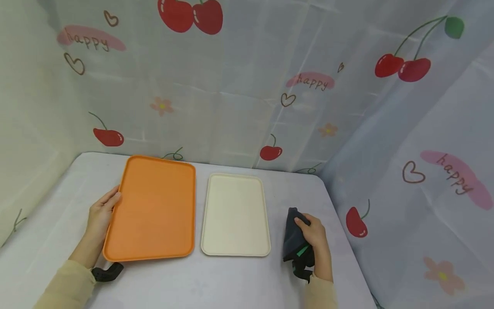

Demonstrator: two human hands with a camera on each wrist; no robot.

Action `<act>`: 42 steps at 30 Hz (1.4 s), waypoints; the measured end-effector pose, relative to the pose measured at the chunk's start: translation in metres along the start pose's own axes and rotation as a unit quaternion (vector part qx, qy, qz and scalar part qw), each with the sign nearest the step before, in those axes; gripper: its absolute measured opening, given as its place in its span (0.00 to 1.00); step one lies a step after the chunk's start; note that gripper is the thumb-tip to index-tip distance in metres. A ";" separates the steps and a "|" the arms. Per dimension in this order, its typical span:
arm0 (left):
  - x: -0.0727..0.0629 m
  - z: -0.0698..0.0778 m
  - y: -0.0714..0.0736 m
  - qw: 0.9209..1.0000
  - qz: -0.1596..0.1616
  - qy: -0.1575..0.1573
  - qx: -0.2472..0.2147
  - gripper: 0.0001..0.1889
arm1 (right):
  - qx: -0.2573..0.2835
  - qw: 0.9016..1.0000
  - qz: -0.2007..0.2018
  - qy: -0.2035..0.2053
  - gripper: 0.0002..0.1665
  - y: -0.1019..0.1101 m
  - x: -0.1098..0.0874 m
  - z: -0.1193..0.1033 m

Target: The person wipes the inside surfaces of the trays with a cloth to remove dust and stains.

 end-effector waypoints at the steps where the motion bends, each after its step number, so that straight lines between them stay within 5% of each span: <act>1: 0.002 -0.002 0.001 1.000 -0.001 0.007 0.003 0.33 | 0.004 1.000 -0.003 0.004 0.28 -0.001 0.002 0.001; 10: 0.014 -0.025 0.006 0.997 -0.006 0.061 0.038 0.34 | 0.038 0.999 -0.021 0.020 0.26 -0.026 0.008 0.023; 23: 0.018 -0.032 0.018 0.989 -0.013 0.060 0.134 0.34 | -0.014 0.998 0.016 0.053 0.29 -0.050 0.004 0.026; 27: 0.016 -0.026 0.015 0.985 -0.045 0.044 0.159 0.35 | -0.029 0.997 0.030 0.063 0.28 -0.049 0.004 0.021; 34: 0.002 -0.017 -0.001 0.954 -0.149 0.011 0.262 0.43 | -0.035 0.997 0.036 0.050 0.28 -0.052 0.006 0.021; 42: -0.015 -0.009 -0.003 0.915 -0.155 -0.038 0.370 0.45 | -0.046 0.997 0.039 0.055 0.28 -0.054 0.009 0.018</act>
Point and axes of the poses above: each hand's wrist, its own x-axis towards the middle knuckle, its own y-axis out of the back of the hand, z = x × y, the point moved 8 cm from there along x, towards the middle knuckle, and after that the axes turned 1 degree about -z, right-handed, at the moved point
